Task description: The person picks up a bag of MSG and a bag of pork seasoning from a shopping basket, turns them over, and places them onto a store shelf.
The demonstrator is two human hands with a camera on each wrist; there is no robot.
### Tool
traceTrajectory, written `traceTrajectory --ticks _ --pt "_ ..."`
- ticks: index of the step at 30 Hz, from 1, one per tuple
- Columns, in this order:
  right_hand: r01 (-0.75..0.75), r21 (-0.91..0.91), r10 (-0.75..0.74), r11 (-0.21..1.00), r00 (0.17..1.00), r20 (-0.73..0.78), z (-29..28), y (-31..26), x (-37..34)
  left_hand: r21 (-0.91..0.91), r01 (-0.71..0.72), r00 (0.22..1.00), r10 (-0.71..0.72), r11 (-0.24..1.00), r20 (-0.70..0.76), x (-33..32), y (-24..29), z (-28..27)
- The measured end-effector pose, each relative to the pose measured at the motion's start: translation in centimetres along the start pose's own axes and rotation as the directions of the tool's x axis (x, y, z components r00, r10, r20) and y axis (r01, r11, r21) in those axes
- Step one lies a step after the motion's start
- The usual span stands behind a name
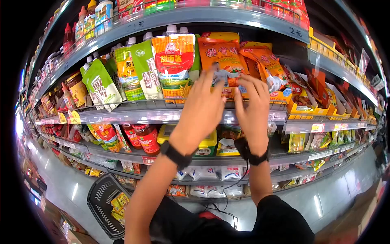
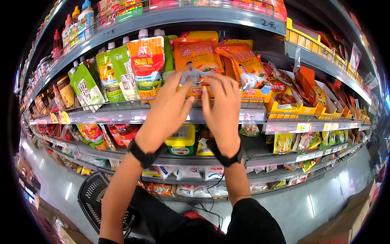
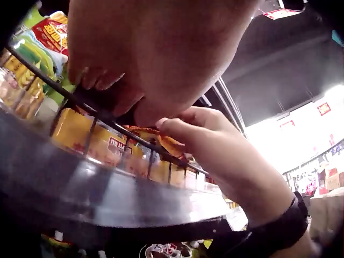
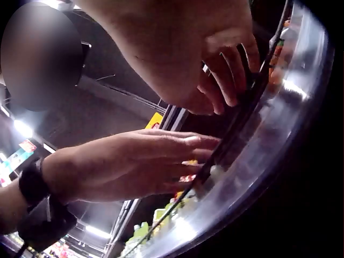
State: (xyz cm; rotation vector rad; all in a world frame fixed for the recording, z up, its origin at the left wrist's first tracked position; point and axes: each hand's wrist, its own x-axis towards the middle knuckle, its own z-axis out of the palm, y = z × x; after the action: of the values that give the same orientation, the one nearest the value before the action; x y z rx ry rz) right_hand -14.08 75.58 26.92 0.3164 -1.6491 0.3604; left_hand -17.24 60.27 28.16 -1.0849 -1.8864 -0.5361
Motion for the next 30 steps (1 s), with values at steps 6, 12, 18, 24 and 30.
traceTrajectory --ticks 6,12,18,24,30 --pt "-0.114 0.461 0.003 0.880 0.972 0.234 -1.3 -9.2 -5.2 -0.290 0.184 0.980 -0.151 0.939 0.133 -11.3 1.8 -6.3" --pt "-0.562 0.645 -0.170 0.517 0.672 0.721 6.8 -23.8 -16.6 -0.484 0.784 0.434 -0.900 0.388 -0.018 -32.5 1.4 -9.7" --pt "-0.753 0.555 -0.555 0.354 0.308 0.773 17.8 -38.9 -29.9 -0.555 0.824 -0.246 -0.955 -0.115 -0.167 -49.4 3.2 -16.9" --pt "-0.737 0.521 -0.616 0.430 0.182 0.766 32.3 -52.0 -38.8 -0.761 0.641 -0.554 -0.748 -0.102 -0.366 -55.8 -1.5 -27.6" --pt "-0.603 0.236 -0.425 0.762 -0.190 0.885 42.8 -58.8 -55.2 -0.818 0.519 -0.606 -0.781 -0.246 -0.149 -62.6 -15.3 -26.1"
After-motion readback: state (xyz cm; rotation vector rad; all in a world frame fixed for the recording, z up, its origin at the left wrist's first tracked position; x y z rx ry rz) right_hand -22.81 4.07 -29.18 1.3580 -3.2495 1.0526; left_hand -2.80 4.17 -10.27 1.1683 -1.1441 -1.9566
